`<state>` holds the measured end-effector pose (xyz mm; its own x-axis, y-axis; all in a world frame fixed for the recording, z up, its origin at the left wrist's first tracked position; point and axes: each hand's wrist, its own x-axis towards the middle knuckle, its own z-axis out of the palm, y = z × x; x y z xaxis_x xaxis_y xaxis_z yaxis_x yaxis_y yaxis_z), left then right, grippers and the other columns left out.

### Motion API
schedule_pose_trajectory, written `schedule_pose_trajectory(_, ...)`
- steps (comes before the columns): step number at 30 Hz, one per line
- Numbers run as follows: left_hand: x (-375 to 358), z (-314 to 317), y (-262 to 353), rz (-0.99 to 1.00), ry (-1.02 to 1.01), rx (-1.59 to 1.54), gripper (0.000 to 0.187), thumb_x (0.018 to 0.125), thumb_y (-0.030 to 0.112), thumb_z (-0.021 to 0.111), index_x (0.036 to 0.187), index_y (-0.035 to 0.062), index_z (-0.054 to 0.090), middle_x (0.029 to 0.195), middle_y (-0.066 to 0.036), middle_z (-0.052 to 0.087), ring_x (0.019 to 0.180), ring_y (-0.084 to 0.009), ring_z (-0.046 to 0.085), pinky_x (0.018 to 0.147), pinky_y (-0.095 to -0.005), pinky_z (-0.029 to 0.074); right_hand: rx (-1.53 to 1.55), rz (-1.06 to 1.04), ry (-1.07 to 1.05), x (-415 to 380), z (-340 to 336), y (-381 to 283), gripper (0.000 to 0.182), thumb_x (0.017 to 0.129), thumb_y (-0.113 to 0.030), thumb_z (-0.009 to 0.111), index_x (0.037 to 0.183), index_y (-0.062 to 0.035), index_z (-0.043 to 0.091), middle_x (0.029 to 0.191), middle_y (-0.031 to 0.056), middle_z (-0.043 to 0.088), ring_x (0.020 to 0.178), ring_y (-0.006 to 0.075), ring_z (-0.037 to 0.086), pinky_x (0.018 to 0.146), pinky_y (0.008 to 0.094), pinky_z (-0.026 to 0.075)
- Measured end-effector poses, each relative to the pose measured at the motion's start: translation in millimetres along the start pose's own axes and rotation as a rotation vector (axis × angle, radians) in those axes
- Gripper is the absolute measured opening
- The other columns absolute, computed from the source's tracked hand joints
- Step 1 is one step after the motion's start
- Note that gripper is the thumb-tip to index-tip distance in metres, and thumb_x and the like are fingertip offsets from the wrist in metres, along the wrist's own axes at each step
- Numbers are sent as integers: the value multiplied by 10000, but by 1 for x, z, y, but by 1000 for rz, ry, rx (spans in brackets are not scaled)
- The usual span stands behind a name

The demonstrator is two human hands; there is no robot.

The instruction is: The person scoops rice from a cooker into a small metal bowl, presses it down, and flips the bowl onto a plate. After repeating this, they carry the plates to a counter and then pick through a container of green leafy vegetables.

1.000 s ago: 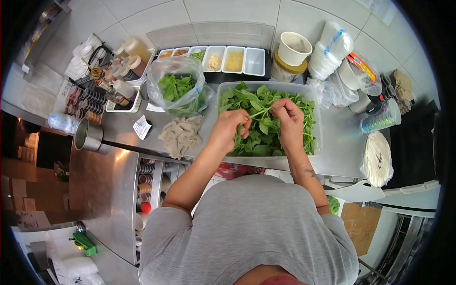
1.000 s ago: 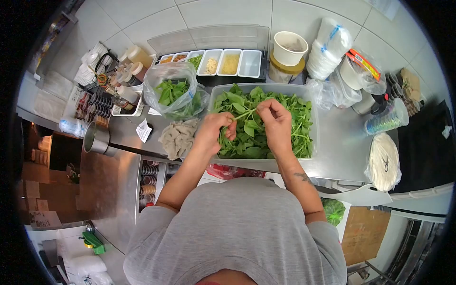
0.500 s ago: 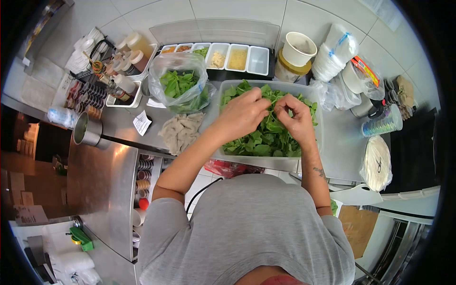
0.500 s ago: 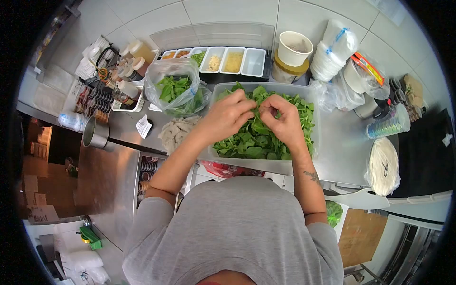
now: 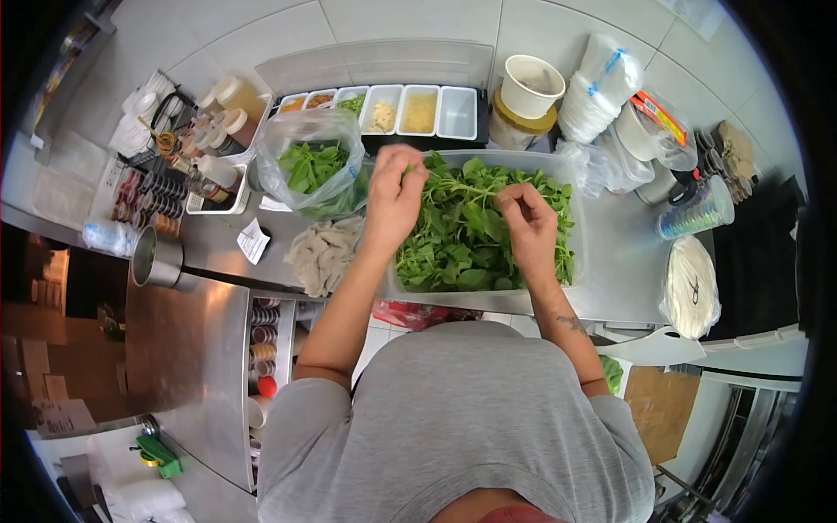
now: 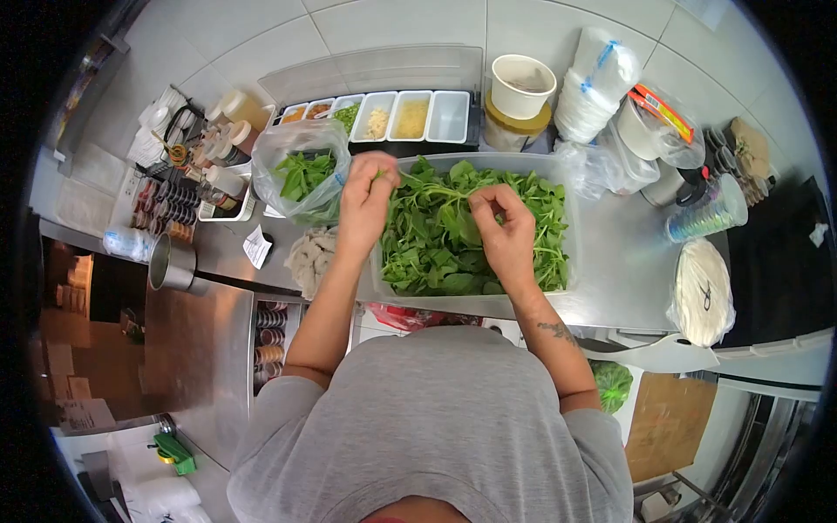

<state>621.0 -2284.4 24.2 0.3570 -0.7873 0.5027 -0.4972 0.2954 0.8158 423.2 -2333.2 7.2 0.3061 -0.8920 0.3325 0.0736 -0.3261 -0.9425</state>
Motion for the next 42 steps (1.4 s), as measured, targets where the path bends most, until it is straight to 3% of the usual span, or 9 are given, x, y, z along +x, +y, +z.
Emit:
schedule_pose_trajectory(6, -19, 7, 23, -703, -407, -911, 253, 910, 157, 537, 1085, -21, 578, 778, -39, 570, 627, -121, 499, 545, -256, 400, 290, 177, -25, 2, 11, -7, 87, 898, -71, 572, 888, 0, 621, 806, -7, 599, 725, 57, 495, 689, 204, 403)
schedule_pose_trajectory(17, -19, 29, 27, -521, -369, -720, 116, 860, 85, 596, 925, 11, 660, 872, -44, 645, 719, -95, 559, 566, -240, 423, 177, 146, -140, 6, -10, -19, 62, 885, -64, 587, 883, -11, 621, 807, -31, 590, 727, 32, 484, 674, 191, 393)
schedule_pose_trajectory(20, -20, 36, 36, -89, -268, -101, 100, 847, 60, 575, 897, 20, 653, 829, -51, 632, 749, -116, 571, 651, -254, 451, 68, -14, -69, -2, -11, -22, 52, 881, -52, 589, 861, -14, 617, 819, -38, 577, 715, 30, 477, 669, 186, 386)
schedule_pose_trajectory(26, 14, -16, 21, 204, 234, 275, 51, 802, 61, 586, 802, 25, 622, 818, -118, 586, 756, -277, 577, 678, -377, 459, 85, 7, 23, 0, -64, -35, 46, 841, -45, 613, 834, -5, 591, 784, -32, 551, 706, 29, 452, 609, 205, 375)
schedule_pose_trajectory(29, 34, -75, 2, 210, 366, 615, 133, 819, 103, 586, 927, 59, 648, 896, -129, 583, 859, -304, 576, 764, -426, 439, -431, 245, -237, -3, -129, 3, 89, 782, -39, 625, 856, -15, 584, 768, 14, 560, 662, 93, 509, 601, 253, 412)
schedule_pose_trajectory(33, 42, -114, -60, 58, 179, 1162, 228, 823, 178, 610, 1027, 83, 648, 944, -142, 578, 898, -314, 565, 782, -494, 398, -935, 32, -142, -24, -122, 23, 222, 714, 4, 560, 927, -52, 589, 908, 140, 556, 842, 342, 548, 727, 416, 444)
schedule_pose_trajectory(35, 37, -116, -67, 108, 195, 1255, 264, 838, 235, 615, 1065, 105, 648, 962, -145, 583, 904, -324, 568, 768, -516, 386, -925, -171, -29, -20, -103, 13, 248, 708, 5, 561, 944, -64, 592, 937, 131, 549, 898, 328, 534, 765, 421, 432)
schedule_pose_trajectory(38, 34, -97, -39, 171, 373, 1115, 198, 823, 171, 615, 987, 66, 650, 940, -143, 586, 896, -328, 564, 778, -489, 408, -919, -306, -116, -13, -87, 2, 270, 709, -35, 623, 972, -95, 622, 976, 109, 542, 925, 313, 515, 815, 416, 413)
schedule_pose_trajectory(42, 0, -31, 7, 87, -41, 307, 88, 810, 55, 562, 866, 28, 625, 870, -159, 598, 867, -318, 582, 787, -402, 459, -833, -251, -129, -9, -80, 25, 191, 727, -69, 693, 916, -87, 670, 967, 88, 562, 919, 290, 517, 812, 376, 426)
